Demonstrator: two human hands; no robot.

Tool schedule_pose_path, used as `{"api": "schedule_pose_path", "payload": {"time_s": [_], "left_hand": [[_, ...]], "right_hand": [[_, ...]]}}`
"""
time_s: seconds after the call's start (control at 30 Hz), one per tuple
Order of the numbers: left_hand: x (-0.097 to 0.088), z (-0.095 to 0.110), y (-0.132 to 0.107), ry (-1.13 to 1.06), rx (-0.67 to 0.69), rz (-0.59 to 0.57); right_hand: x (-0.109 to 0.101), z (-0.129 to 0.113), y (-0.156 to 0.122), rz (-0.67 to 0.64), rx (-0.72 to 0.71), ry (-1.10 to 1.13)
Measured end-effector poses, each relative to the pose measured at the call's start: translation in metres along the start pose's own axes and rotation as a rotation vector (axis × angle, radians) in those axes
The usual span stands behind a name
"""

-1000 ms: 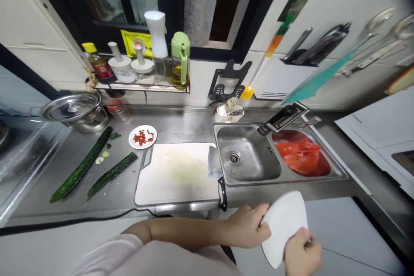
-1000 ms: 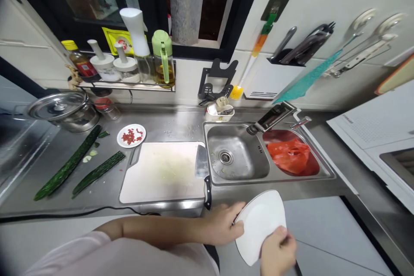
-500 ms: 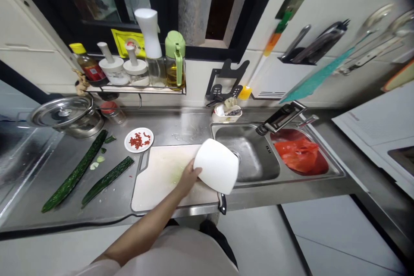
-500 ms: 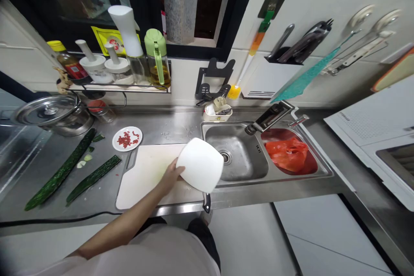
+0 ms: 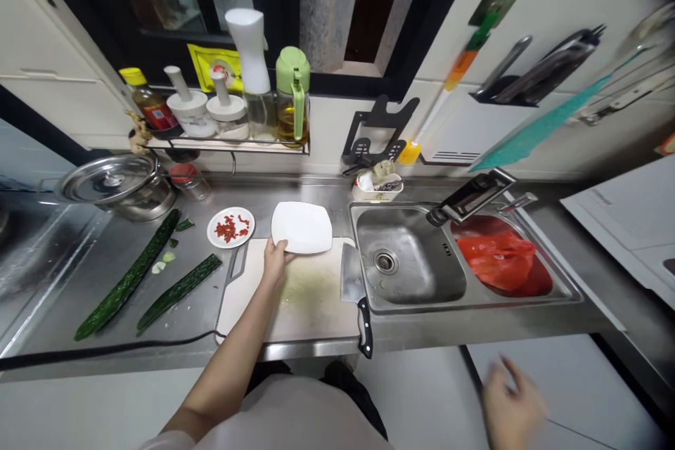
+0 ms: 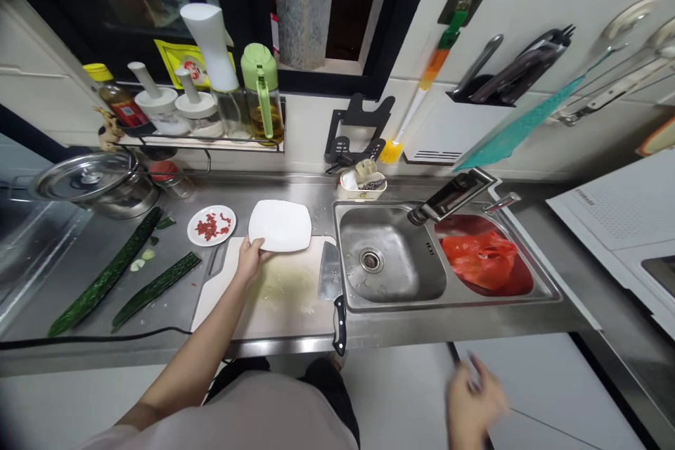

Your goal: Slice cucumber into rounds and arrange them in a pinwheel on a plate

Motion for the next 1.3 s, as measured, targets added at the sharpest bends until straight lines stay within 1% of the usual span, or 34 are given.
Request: {"api": "schedule_pose_path", "payload": {"time_s": [0.03, 0.1, 0.17, 0.2, 0.23, 0.27, 0.3, 0.37, 0.43, 0.5, 0.53, 0.6, 0.73, 0.9, 1.13, 1.3], "left_hand": [[-0.002, 0.0, 0.002, -0.009, 0.001, 0.012], [-0.004, 0.001, 0.006, -0.028, 0.002, 0.027], [-0.006, 0.002, 0.01, -0.037, 0.004, 0.038], [-0.006, 0.002, 0.012, -0.036, 0.005, 0.042], [-0.005, 0.003, 0.013, -0.032, 0.005, 0.045], [-0.005, 0.003, 0.015, -0.026, 0.004, 0.045], [-0.004, 0.004, 0.017, -0.019, 0.002, 0.046], [-0.002, 0.004, 0.022, -0.012, -0.001, 0.047], [0.0, 0.004, 0.026, -0.016, -0.006, 0.051], [0.001, 0.004, 0.03, -0.024, -0.013, 0.054], [0.002, 0.003, 0.032, -0.029, -0.017, 0.053], [0.003, 0.003, 0.035, -0.043, -0.026, 0.05], [0.005, 0.002, 0.04, -0.08, -0.038, 0.038], [0.007, -0.001, 0.046, -0.102, -0.08, 0.018], [0.01, -0.007, 0.061, -0.041, -0.146, 0.0], [0.007, -0.008, 0.074, 0.022, -0.169, 0.041]], "right_hand": [[0.029, -0.023, 0.013, -0.02, -0.037, 0.084], [0.095, -0.083, 0.037, -0.125, -0.137, 0.305], [0.16, -0.148, 0.049, -0.309, -0.222, 0.494], [0.188, -0.178, 0.049, -0.415, -0.245, 0.557], [0.212, -0.203, 0.046, -0.515, -0.238, 0.605], [0.232, -0.223, 0.042, -0.601, -0.209, 0.636], [0.248, -0.239, 0.035, -0.687, -0.165, 0.659], [0.272, -0.261, 0.019, -0.838, -0.044, 0.69], [0.286, -0.277, 0.005, -0.962, 0.063, 0.741], [0.294, -0.289, -0.005, -1.06, 0.149, 0.786], [0.298, -0.294, -0.009, -1.101, 0.18, 0.802], [0.304, -0.3, -0.012, -1.132, 0.221, 0.82], [0.314, -0.304, -0.01, -1.088, 0.233, 0.844], [0.32, -0.303, -0.006, -1.052, 0.223, 0.886], [0.332, -0.298, 0.004, -1.014, 0.231, 0.898], [0.341, -0.293, 0.008, -0.985, 0.234, 0.895]]}}
Point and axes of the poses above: each hand's wrist, its own y-axis towards the middle knuckle, its own x-axis out of the palm, z = x × y, the point moved 7 cm from there along y, towards the middle knuckle, and after that the axes turned 15 degrees about -x, right-handed, at the moved point
